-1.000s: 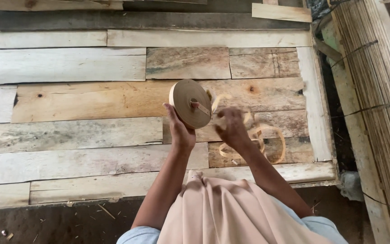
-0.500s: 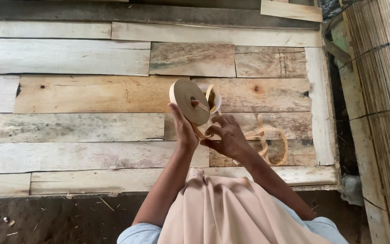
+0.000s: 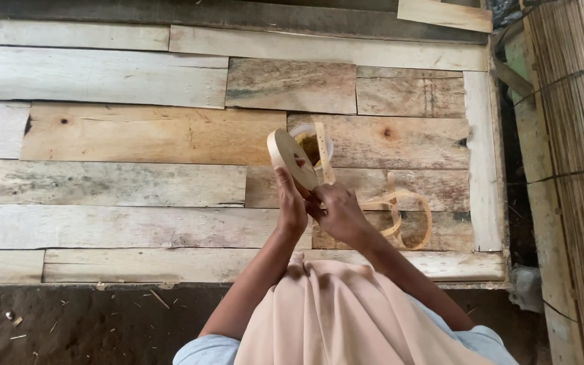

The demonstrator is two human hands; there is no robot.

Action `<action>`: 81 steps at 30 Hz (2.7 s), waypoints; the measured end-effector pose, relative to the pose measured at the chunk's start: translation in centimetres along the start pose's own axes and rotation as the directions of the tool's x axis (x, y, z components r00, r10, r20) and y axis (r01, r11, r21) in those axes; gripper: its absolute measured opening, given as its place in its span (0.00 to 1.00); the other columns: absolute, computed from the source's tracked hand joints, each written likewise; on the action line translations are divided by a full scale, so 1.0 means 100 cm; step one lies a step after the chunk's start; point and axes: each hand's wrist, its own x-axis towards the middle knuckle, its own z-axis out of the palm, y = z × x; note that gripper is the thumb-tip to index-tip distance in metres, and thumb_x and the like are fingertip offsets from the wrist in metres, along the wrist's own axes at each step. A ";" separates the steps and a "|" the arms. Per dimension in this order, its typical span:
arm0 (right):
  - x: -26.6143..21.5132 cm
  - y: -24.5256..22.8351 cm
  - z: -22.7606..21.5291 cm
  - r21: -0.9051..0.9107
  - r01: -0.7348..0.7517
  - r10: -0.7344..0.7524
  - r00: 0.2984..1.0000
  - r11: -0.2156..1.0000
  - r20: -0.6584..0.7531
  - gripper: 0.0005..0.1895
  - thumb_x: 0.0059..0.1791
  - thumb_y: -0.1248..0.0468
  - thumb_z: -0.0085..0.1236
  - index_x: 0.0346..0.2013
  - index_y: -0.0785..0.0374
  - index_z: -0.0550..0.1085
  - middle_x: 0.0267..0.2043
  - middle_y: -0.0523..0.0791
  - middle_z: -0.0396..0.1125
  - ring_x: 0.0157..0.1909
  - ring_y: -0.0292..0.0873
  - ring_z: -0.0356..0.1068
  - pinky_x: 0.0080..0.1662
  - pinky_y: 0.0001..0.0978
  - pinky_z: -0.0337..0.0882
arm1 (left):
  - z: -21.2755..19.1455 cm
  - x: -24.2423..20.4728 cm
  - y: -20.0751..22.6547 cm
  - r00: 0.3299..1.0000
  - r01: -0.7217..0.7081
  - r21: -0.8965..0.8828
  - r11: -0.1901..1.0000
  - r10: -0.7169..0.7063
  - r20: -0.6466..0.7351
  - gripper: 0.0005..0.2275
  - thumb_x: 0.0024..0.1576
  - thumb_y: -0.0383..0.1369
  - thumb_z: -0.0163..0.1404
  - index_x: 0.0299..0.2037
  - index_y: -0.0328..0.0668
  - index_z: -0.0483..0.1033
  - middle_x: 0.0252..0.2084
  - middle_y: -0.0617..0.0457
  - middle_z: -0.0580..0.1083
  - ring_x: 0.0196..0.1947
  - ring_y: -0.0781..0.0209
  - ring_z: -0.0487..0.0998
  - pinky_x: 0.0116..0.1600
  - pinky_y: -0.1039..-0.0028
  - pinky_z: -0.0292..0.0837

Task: The person applies a brown paste from a plastic container onto a wooden plank using a perforated strip, then presses the strip onto the plank and smooths it with their hands. The person repeats this process on multiple sections of the plank.

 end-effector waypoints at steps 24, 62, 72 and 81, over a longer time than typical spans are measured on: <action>0.012 0.014 -0.154 0.344 -0.173 0.347 0.763 0.923 -0.545 0.15 0.58 0.67 0.55 0.56 0.69 0.64 0.41 0.54 0.67 0.41 0.53 0.72 0.46 0.47 0.74 | -0.058 0.037 0.004 0.964 0.238 0.040 0.970 -0.231 -0.128 0.41 0.54 0.57 0.59 0.68 0.30 0.65 0.65 0.26 0.66 0.66 0.29 0.64 0.64 0.41 0.63; -0.114 0.219 -0.021 0.990 -0.081 0.970 0.225 0.114 -0.093 0.18 0.49 0.55 0.60 0.45 0.55 0.62 0.27 0.45 0.63 0.19 0.37 0.59 0.22 0.27 0.64 | 0.122 -0.027 -0.156 0.429 -0.839 0.427 0.338 -0.071 0.900 0.38 0.48 0.42 0.61 0.72 0.53 0.60 0.62 0.45 0.71 0.70 0.34 0.60 0.71 0.40 0.51; -0.147 0.146 -0.141 0.953 0.120 0.854 0.422 0.279 -0.303 0.13 0.54 0.56 0.58 0.49 0.60 0.76 0.40 0.45 0.72 0.37 0.36 0.70 0.40 0.25 0.70 | 0.131 -0.035 -0.094 0.452 -0.240 0.587 0.773 -0.446 0.772 0.11 0.62 0.40 0.51 0.31 0.50 0.82 0.17 0.57 0.76 0.15 0.66 0.75 0.27 0.75 0.73; -0.115 0.300 -0.165 0.954 0.057 0.873 0.390 0.295 -0.293 0.18 0.52 0.65 0.63 0.56 0.65 0.75 0.30 0.48 0.69 0.22 0.36 0.70 0.29 0.28 0.81 | 0.164 -0.010 -0.140 0.540 0.251 0.461 0.851 -0.519 0.663 0.14 0.63 0.40 0.52 0.34 0.36 0.81 0.13 0.49 0.69 0.12 0.65 0.67 0.20 0.80 0.60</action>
